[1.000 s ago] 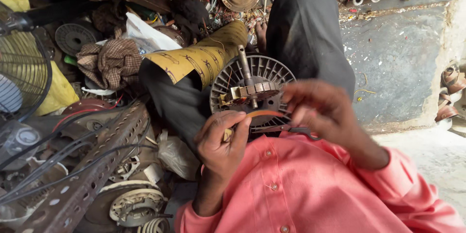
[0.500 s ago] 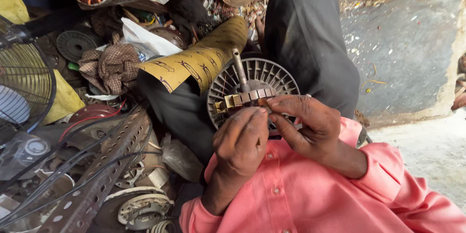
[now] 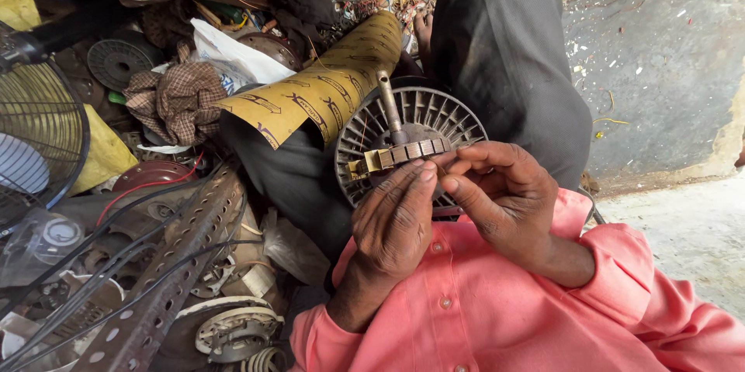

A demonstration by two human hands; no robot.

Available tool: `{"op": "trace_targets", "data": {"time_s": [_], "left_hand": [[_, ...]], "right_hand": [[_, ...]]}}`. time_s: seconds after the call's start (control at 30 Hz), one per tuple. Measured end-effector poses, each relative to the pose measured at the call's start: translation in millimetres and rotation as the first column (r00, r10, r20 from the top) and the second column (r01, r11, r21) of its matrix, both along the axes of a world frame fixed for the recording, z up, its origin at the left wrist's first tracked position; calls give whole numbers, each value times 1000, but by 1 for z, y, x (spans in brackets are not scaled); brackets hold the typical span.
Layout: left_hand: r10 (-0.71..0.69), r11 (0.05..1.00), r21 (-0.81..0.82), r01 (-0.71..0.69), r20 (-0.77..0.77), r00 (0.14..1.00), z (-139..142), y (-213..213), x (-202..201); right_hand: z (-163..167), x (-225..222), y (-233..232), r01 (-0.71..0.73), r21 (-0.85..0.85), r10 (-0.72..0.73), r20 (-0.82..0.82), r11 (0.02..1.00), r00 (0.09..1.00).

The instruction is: The person handles a ceiling fan motor stator by hand, then uses scissors to cut a strip from a roll of insulation paper and manually inserts small pieces of the paper into the stator slots.

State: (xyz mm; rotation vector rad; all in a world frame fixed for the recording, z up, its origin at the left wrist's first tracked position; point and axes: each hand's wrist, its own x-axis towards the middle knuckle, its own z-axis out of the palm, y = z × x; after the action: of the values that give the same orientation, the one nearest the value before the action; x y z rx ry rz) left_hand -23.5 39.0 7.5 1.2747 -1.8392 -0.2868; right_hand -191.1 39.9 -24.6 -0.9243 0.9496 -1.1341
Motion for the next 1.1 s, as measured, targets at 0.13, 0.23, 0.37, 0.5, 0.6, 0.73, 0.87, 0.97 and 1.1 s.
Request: {"op": "trace_targets", "data": {"time_s": [0.13,0.23,0.37,0.5,0.6,0.73,0.87,0.97,1.1], "left_hand": [[-26,999,25,25,27,999,1,-1,4],[-30,999,37,28,58,998,2,-3,7],[-10,1000,20,8,83,996,3,-7,8],[-21,999,48,16,102,995,10,-12,9],[-54,997,71,44,153,987,19,-15,12],[53,995,68,-76,298,953,31,-25,19],[-13,948,317,-31,137,991,33,-47,33],[-138,894,426,140,-35,990,29,-60,43],[-184,880,428,207,-95,978,20,-64,48]], "right_hand": [[2,2,-1,23,1,-23,9,1000,1000],[1,3,-4,-16,-96,23,75,995,997],[-1,3,-8,-39,-255,16,-92,966,996],[0,3,-11,-16,-194,-12,-139,981,990],[2,2,-20,7,-208,-38,-146,978,989],[2,-4,-43,-169,-441,-111,-541,881,834],[-5,-8,-57,-250,-212,186,-282,945,941],[-16,-7,-57,-258,-99,245,-127,961,961],[-29,-5,-55,-248,-27,249,37,968,968]]}}
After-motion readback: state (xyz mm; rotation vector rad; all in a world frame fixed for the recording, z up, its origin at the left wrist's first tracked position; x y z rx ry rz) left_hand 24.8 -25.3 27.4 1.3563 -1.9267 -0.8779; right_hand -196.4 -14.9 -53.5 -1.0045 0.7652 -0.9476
